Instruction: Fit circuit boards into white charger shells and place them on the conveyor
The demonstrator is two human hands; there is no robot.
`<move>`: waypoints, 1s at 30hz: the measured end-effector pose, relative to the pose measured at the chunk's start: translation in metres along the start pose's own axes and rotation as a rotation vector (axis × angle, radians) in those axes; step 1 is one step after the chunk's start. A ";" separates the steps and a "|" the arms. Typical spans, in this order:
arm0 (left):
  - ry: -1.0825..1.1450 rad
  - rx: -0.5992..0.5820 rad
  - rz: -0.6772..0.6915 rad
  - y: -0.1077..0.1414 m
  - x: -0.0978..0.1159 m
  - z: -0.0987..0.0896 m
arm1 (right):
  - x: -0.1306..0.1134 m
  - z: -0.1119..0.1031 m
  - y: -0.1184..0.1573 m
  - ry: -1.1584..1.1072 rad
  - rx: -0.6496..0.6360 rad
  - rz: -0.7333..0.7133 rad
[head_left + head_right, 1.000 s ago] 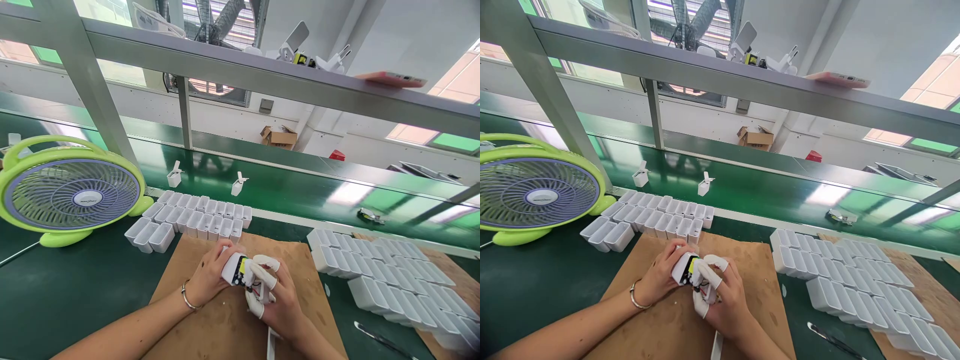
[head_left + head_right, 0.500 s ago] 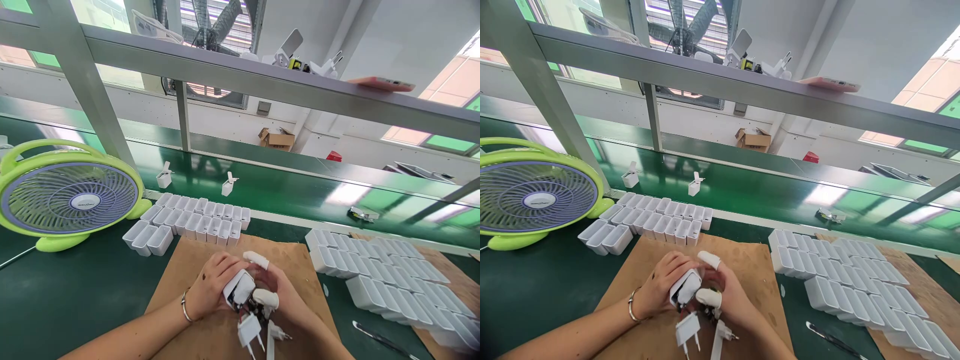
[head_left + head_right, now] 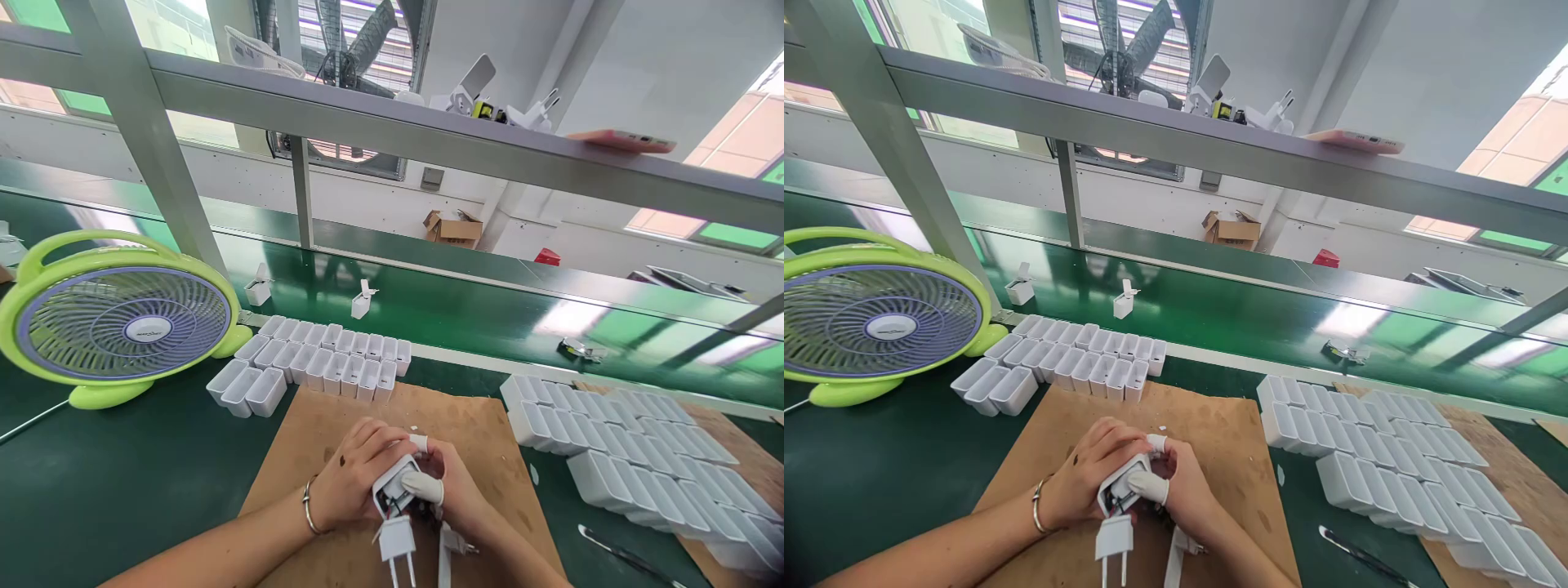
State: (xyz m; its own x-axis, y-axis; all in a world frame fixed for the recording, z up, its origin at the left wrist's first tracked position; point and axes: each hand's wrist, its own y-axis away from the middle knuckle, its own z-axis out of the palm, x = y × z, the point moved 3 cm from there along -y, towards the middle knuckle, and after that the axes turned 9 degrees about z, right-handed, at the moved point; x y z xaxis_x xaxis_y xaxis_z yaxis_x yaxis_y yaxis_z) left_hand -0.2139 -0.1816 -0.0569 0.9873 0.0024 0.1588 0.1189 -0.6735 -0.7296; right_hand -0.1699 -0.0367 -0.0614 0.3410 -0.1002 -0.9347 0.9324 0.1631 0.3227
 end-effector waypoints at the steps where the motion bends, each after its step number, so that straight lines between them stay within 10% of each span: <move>1: 0.016 -0.004 -0.011 0.000 -0.001 0.000 | 0.001 -0.001 0.000 -0.002 0.003 0.004; 13: 0.174 -0.244 0.035 0.003 0.002 0.012 | 0.000 -0.001 0.005 0.062 -0.082 0.129; 24: 0.214 0.008 -0.085 0.005 -0.004 0.010 | -0.020 -0.003 0.016 -0.026 -0.210 0.061; 30: 0.006 0.259 -0.028 0.011 -0.005 0.001 | 0.004 -0.015 0.015 -0.023 0.273 -0.038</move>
State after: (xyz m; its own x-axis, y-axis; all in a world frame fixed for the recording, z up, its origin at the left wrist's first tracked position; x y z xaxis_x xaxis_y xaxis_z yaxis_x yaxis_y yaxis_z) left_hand -0.2170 -0.1883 -0.0662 0.9826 0.0132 0.1850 0.1702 -0.4611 -0.8709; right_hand -0.1567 -0.0200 -0.0625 0.3051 -0.1244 -0.9442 0.9412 -0.1113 0.3188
